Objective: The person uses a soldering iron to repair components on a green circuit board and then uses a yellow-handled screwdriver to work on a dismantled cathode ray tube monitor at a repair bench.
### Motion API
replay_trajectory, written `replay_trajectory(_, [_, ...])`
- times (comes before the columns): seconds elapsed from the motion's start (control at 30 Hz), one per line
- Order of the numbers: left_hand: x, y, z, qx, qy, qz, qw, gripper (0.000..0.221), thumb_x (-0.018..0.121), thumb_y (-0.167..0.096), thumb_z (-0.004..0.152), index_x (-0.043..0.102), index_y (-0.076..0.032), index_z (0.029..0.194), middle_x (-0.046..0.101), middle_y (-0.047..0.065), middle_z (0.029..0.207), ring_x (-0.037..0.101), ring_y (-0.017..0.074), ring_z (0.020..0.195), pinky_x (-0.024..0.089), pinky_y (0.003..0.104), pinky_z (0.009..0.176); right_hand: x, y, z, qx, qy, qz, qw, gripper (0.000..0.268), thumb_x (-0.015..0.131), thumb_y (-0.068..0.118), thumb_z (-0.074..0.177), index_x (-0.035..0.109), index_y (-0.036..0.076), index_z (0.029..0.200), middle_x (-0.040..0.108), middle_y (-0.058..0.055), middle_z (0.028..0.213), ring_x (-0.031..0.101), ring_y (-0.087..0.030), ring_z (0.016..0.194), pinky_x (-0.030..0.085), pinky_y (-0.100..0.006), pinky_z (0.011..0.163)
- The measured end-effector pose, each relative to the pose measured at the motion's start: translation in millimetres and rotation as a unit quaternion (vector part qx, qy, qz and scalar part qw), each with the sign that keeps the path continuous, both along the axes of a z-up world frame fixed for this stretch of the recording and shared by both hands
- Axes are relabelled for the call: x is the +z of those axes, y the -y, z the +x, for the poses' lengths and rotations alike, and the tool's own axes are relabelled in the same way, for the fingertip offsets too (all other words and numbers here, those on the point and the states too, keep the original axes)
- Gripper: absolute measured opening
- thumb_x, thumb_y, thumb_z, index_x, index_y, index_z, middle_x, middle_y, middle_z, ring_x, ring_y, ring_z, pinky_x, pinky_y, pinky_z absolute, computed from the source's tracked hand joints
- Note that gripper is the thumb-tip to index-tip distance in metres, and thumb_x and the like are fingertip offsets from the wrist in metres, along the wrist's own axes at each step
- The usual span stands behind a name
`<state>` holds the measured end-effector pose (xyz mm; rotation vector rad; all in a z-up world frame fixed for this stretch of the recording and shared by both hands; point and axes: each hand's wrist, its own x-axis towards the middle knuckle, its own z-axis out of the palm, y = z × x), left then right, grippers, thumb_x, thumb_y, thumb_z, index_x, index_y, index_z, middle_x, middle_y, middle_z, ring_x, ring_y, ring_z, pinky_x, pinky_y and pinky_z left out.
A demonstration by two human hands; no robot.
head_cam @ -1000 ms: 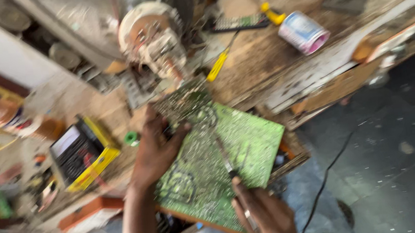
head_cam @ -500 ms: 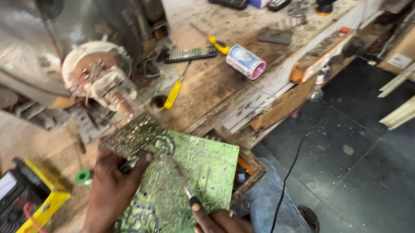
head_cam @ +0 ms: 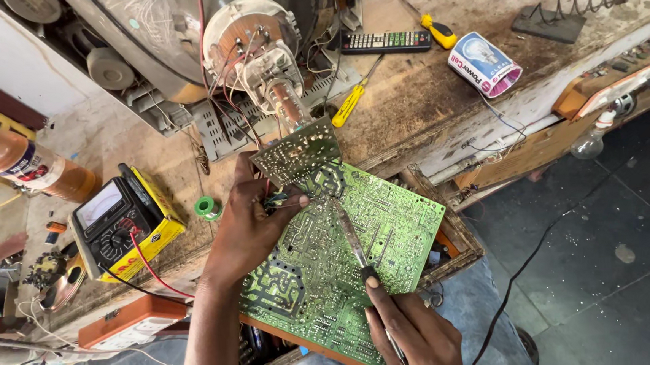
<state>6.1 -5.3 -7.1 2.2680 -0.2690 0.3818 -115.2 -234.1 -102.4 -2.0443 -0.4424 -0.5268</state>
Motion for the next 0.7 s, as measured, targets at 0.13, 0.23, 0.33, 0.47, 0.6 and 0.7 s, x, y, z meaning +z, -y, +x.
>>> replay_trajectory(0.13, [0, 0, 0, -0.017, 0.014, -0.012, 1.0, 0.042, 0.086, -0.022, 0.083, 0.057, 0.008, 0.078, 0.052, 0.016, 0.11, 0.054, 0.0251, 0.105, 0.045, 0.035, 0.094, 4, 2, 0, 0.011, 0.038, -0.003, 0.999, 0.051, 0.078, -0.001, 0.082, 0.067, 0.003, 0.132, 0.072, -0.012, 0.09, 0.077, -0.019, 0.076, 0.061, -0.037, 0.059])
replay_trajectory(0.23, [-1, 0, 0, 0.001, -0.009, -0.01, 1.0, 0.042, 0.086, -0.023, 0.083, 0.058, 0.008, 0.08, 0.053, 0.019, 0.11, 0.055, 0.0264, 0.106, 0.046, 0.035, 0.095, 5, 4, 1, 0.014, 0.017, 0.006, 1.0, 0.052, 0.078, -0.001, 0.081, 0.066, 0.001, 0.132, 0.073, -0.013, 0.089, 0.078, -0.02, 0.075, 0.061, -0.036, 0.057])
replay_trajectory(0.33, [-1, -2, 0, -0.013, -0.001, -0.009, 1.0, 0.037, 0.085, -0.023, 0.083, 0.066, 0.009, 0.083, 0.055, 0.021, 0.119, 0.056, 0.0282, 0.116, 0.045, 0.038, 0.101, 3, 5, 2, 0.008, 0.061, 0.029, 0.998, 0.051, 0.077, -0.001, 0.084, 0.064, 0.001, 0.133, 0.072, -0.015, 0.092, 0.078, -0.021, 0.077, 0.061, -0.036, 0.059])
replay_trajectory(0.47, [-4, -2, 3, -0.015, 0.001, -0.015, 1.0, 0.036, 0.084, -0.023, 0.084, 0.071, 0.011, 0.085, 0.05, 0.023, 0.137, 0.052, 0.0322, 0.13, 0.043, 0.042, 0.106, -4, 5, 3, 0.029, 0.035, 0.018, 0.999, 0.051, 0.077, -0.001, 0.083, 0.065, -0.001, 0.133, 0.073, -0.015, 0.088, 0.078, -0.02, 0.073, 0.06, -0.034, 0.053])
replay_trajectory(0.6, [-3, -1, 3, -0.007, -0.013, -0.012, 1.0, 0.036, 0.085, -0.024, 0.083, 0.072, 0.01, 0.087, 0.053, 0.022, 0.131, 0.054, 0.0317, 0.126, 0.044, 0.043, 0.106, -7, 5, 3, 0.044, 0.036, 0.004, 0.998, 0.05, 0.077, -0.002, 0.084, 0.065, -0.002, 0.132, 0.072, -0.014, 0.086, 0.076, -0.018, 0.069, 0.059, -0.033, 0.051])
replay_trajectory(0.7, [-2, -1, 2, 0.001, -0.024, -0.013, 1.0, 0.036, 0.085, -0.023, 0.083, 0.07, 0.01, 0.086, 0.054, 0.021, 0.128, 0.055, 0.0302, 0.124, 0.045, 0.041, 0.106, -2, 7, 2, 0.033, 0.032, 0.041, 0.998, 0.051, 0.077, -0.003, 0.083, 0.064, -0.003, 0.133, 0.071, -0.013, 0.085, 0.075, -0.016, 0.067, 0.058, -0.033, 0.051])
